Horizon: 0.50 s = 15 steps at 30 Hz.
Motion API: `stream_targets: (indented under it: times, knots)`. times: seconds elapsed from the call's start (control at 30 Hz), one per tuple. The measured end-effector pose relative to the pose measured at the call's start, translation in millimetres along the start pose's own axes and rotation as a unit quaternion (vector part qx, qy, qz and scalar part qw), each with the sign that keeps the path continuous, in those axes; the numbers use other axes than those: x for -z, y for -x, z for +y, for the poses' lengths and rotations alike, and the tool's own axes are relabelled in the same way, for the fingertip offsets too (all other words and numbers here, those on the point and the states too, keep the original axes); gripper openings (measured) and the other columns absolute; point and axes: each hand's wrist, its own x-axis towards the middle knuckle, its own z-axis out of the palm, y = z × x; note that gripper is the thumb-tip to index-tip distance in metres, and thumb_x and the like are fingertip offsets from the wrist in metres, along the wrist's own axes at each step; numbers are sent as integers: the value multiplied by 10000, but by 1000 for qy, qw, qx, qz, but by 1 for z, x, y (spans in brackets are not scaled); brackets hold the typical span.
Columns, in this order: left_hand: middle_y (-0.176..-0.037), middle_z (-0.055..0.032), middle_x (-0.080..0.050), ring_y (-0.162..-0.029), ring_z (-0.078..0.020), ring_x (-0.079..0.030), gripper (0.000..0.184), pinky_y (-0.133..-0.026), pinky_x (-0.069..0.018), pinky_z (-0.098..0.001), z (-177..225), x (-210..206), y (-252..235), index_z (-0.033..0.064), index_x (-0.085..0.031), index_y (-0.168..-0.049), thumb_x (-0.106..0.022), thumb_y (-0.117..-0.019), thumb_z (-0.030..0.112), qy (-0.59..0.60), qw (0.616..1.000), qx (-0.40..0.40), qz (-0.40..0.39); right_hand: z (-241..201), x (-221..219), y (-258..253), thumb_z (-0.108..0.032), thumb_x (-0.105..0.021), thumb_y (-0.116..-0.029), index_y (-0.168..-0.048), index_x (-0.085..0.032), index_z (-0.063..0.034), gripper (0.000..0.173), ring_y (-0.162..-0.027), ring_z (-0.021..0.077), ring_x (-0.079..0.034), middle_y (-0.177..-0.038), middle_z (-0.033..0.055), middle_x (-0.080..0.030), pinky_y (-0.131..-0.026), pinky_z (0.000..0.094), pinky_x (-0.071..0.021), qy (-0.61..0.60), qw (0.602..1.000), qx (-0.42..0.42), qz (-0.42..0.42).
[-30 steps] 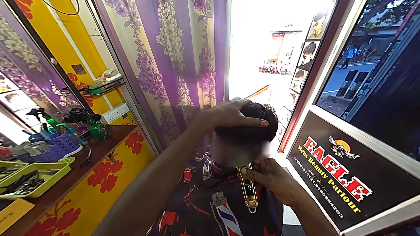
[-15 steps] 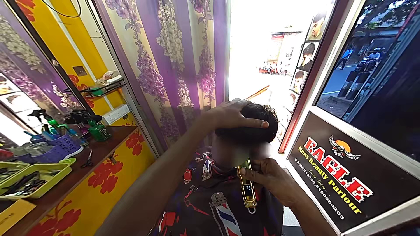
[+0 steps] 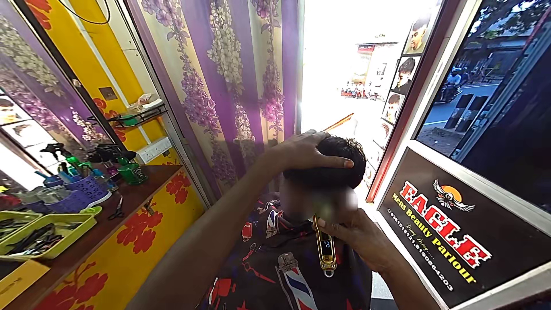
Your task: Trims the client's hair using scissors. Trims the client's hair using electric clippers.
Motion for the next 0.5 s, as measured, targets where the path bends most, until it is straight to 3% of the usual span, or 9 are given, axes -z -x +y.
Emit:
stream_targets:
  times: [0.27, 0.37, 0.43, 0.5]
  knots:
    - [-1493, -134, -510, -1382, -288, -488, 1003, -1117, -392, -570, 0, 0, 1, 173, -456, -1534, -595, -794, 834, 2, 1000, 1, -1, 5, -1, 0, -296, -756, -926, -1126, -682, 2, 366, -864, 192, -734, -984, 118, -746, -763, 341, -625, -15, 1000, -3, 4]
    - [-1490, -130, -512, -1374, -285, -494, 989, -1113, -397, -569, -1, -1, 1, 175, -472, -1521, -600, -793, 831, 7, 1000, 0, 5, 17, 0, 2, -364, -756, -920, -1155, -690, -51, 397, -880, 169, -723, -1003, 69, -741, -775, 357, -619, 80, 995, 12, -52]
    - [-1515, -126, -491, -1400, -281, -471, 1011, -1132, -382, -563, -1, -1, 1, 182, -459, -1532, -590, -783, 848, 5, 1000, 5, 3, 26, 2, 9, -430, -755, -908, -1181, -705, -121, 416, -881, 153, -717, -1010, 34, -735, -777, 399, -619, 243, 957, 60, -145]
    - [-1492, -125, -512, -1386, -279, -484, 1004, -1122, -392, -563, -1, -1, 0, 184, -470, -1524, -585, -783, 851, 4, 1000, 1, 3, 25, -4, 20, -503, -742, -883, -1159, -711, -184, 423, -841, 215, -700, -956, 45, -725, -719, 521, -573, 404, 879, 120, -224]
